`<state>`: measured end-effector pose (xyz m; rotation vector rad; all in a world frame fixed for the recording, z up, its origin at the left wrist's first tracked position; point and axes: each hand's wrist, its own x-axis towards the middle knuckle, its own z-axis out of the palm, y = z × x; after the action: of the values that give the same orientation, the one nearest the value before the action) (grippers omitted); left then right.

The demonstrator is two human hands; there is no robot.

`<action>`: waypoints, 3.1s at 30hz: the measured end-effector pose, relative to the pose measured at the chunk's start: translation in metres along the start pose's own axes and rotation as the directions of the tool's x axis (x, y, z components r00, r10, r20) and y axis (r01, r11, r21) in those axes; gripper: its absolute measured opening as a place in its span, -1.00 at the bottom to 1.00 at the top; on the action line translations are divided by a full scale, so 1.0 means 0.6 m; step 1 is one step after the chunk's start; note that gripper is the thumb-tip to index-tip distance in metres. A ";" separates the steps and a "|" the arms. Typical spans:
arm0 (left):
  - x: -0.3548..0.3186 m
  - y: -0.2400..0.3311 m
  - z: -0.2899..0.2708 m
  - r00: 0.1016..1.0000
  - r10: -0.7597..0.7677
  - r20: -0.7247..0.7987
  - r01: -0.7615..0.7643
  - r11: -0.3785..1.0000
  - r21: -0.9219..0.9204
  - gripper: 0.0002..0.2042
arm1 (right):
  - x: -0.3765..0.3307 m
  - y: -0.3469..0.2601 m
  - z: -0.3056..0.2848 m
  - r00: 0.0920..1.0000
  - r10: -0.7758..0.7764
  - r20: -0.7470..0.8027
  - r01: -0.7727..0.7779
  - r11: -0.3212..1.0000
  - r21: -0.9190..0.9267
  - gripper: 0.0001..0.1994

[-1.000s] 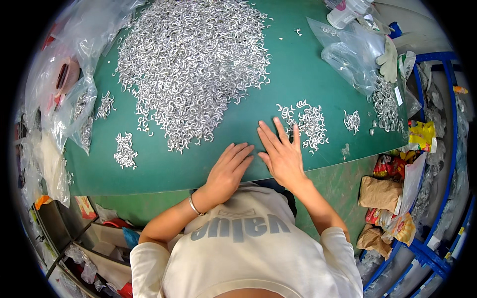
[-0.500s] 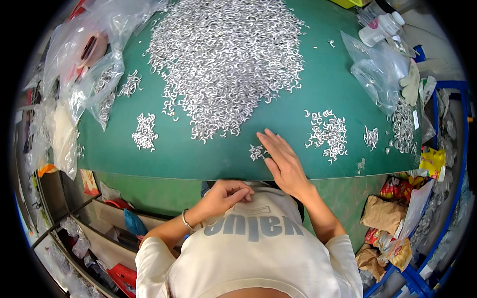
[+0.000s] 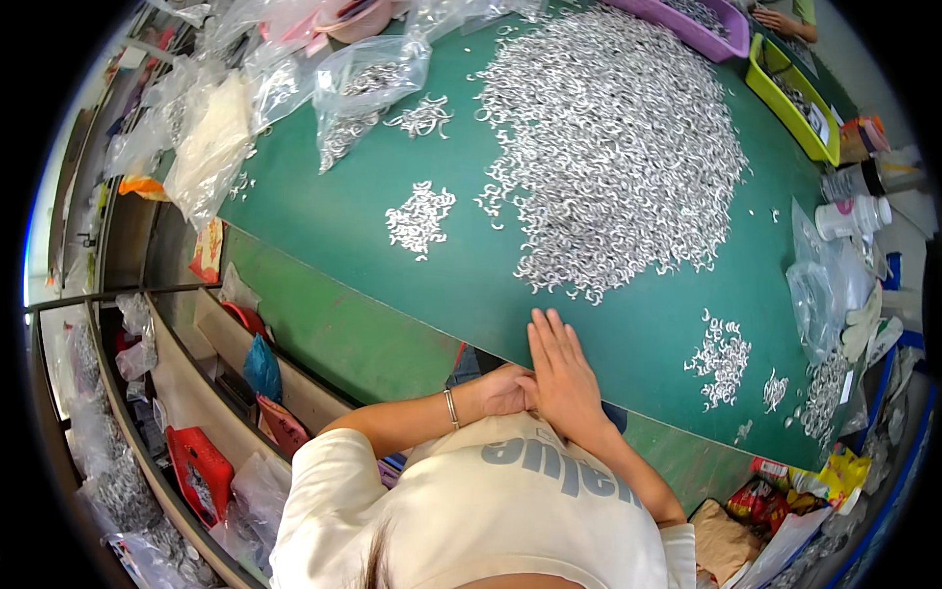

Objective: The person sorts small silver metallic components on a green workbench by hand and places them into a clear plastic bag.

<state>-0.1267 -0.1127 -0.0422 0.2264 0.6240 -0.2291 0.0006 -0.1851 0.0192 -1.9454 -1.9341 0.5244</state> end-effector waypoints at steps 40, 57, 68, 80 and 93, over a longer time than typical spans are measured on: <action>-0.195 0.079 -0.083 0.949 0.316 0.007 -0.249 0.734 0.632 -0.67 | 0.356 -0.070 0.056 0.949 -0.053 -0.312 0.171 0.915 0.366 -0.48; -0.224 0.592 0.536 -0.188 0.362 0.913 -0.150 -0.929 0.337 -0.66 | 0.147 0.083 -0.602 0.690 -0.012 -0.723 -0.011 1.000 -0.027 -0.84; -0.157 0.687 0.797 0.154 0.180 0.972 0.721 -0.693 0.014 -0.82 | 0.231 0.136 -0.865 0.253 -0.597 -0.761 -0.170 0.747 -0.643 -0.84; -0.146 0.763 0.823 -0.333 0.357 0.873 0.173 -0.887 0.428 -0.85 | 0.318 0.136 -0.904 0.729 -0.300 -0.616 -0.485 0.409 -0.773 -0.89; -0.138 0.781 0.818 -0.037 0.201 0.979 0.500 -0.845 0.192 -0.82 | 0.319 0.110 -0.918 0.542 -0.405 -0.737 -0.591 0.439 -0.676 -0.77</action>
<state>0.2082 0.2087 0.4595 -2.4413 -0.1540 -1.3079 0.3285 0.0138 0.4634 -2.1223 -1.3493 -1.6282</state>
